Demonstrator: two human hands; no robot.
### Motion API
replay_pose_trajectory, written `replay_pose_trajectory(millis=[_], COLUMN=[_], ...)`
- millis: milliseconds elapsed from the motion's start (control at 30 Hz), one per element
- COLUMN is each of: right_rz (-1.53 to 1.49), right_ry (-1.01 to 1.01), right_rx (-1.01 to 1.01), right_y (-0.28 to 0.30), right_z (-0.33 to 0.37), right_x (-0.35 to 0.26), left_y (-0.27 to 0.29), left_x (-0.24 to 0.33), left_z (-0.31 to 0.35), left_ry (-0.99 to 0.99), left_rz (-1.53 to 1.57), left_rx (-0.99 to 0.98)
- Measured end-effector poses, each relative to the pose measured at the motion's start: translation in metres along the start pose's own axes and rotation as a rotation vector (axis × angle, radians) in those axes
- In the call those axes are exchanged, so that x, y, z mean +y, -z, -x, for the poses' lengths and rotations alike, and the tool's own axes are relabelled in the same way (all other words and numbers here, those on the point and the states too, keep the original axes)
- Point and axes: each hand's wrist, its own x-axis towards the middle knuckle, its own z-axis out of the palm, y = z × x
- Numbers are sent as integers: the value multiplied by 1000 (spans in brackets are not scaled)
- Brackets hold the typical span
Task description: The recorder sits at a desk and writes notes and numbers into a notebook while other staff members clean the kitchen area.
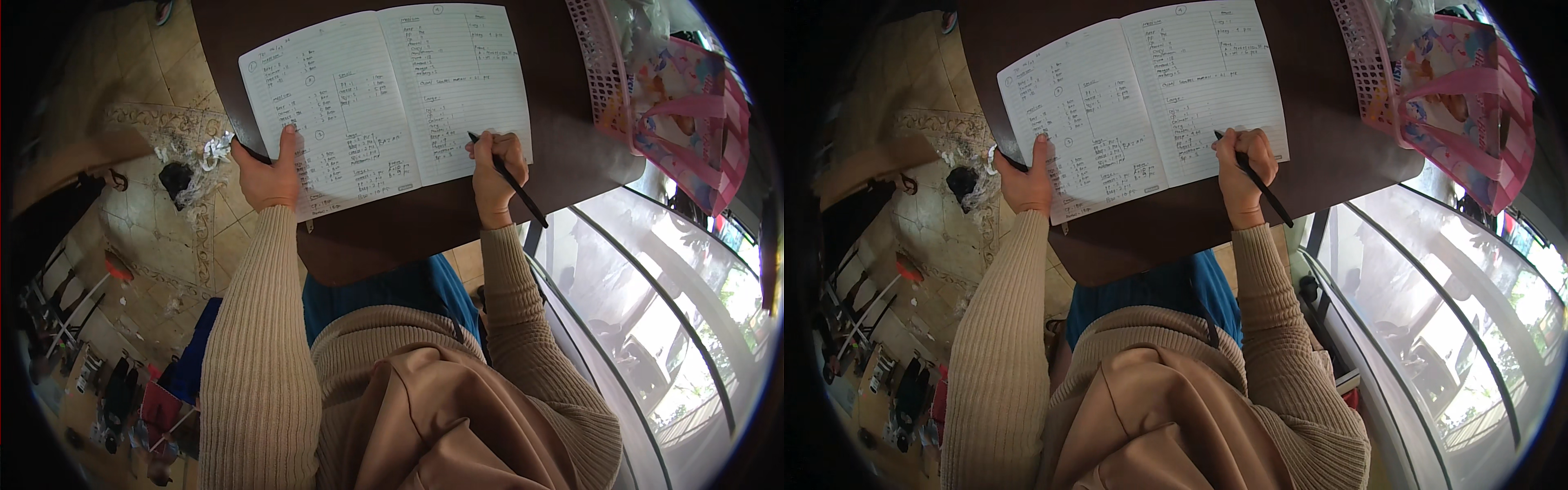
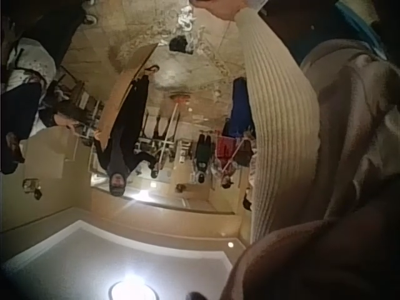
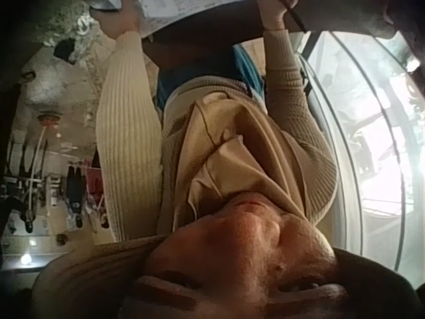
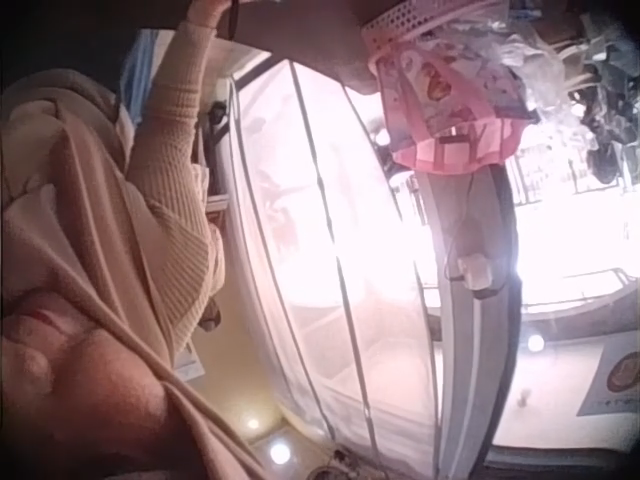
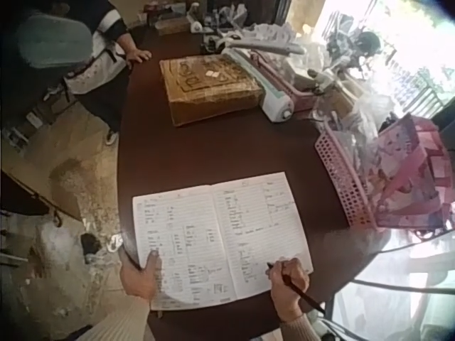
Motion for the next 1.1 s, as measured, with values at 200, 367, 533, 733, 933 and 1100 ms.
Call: replay_pose_trajectory(millis=[200,367,533,733,933,1100], right_rz=[192,210,60,83,120,182], right_ry=[114,109,30,43,79,118], right_rx=[-24,-37,2,-14,-15,-25], right_y=[0,1,5,4,3,6], right_z=[-2,-1,5,4,4,4], right_x=[-3,-4,0,-3,-1,-2], left_y=[-3,-4,-2,-2,-1,0], left_x=[-7,-6,-5,-8,-4,-2], left_z=[-4,-2,-2,-3,-1,0], left_ry=[-20,-14,-20,-24,-8,-23], left_rz=[43,37,37,25,22,89], left_rx=[-9,3,8,-3,5,-20])
